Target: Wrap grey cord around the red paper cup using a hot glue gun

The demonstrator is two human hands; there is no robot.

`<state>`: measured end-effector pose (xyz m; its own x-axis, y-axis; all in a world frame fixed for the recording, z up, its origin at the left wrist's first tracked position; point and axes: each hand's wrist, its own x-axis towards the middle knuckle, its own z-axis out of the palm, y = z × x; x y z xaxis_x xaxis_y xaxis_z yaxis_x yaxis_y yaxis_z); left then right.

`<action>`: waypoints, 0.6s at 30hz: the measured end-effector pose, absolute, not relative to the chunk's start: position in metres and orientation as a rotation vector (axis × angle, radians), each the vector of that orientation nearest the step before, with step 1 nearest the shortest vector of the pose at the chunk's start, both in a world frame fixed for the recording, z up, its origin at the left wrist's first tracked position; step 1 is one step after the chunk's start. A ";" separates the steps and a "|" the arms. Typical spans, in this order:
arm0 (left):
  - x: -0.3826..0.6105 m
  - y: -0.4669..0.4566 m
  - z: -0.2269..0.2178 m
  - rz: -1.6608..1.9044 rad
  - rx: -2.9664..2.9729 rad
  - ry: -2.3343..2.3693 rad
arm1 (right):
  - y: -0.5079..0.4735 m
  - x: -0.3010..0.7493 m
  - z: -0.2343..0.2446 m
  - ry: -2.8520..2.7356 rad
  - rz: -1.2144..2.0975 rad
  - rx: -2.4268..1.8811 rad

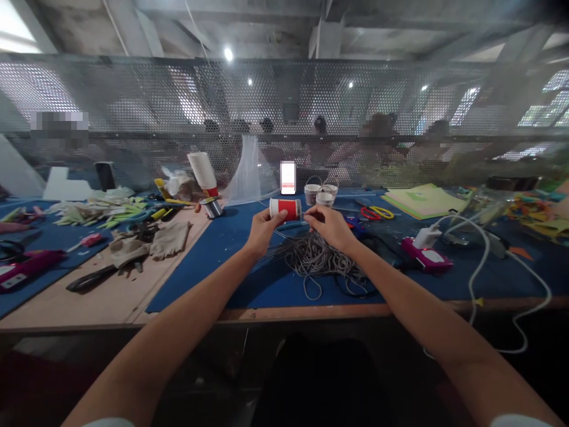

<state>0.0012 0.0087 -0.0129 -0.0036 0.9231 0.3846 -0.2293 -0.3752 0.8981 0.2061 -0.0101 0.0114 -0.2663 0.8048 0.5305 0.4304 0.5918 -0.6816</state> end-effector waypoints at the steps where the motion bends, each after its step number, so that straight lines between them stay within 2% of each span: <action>1: 0.001 0.008 -0.012 1.549 1.345 0.795 | -0.014 0.205 0.013 -1.906 0.470 -0.996; 11: 0.005 -0.001 -0.008 1.492 1.465 0.808 | -0.019 0.205 0.015 -1.954 0.084 -1.035; 18: 0.005 -0.002 -0.008 1.456 1.490 0.799 | -0.017 0.206 0.016 -1.916 0.011 -1.018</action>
<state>0.0049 -0.0021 -0.0080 0.1059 0.9013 0.4200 -0.1297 -0.4063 0.9045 0.2064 -0.0171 0.0157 -0.2192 0.6520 0.7259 0.6434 0.6559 -0.3948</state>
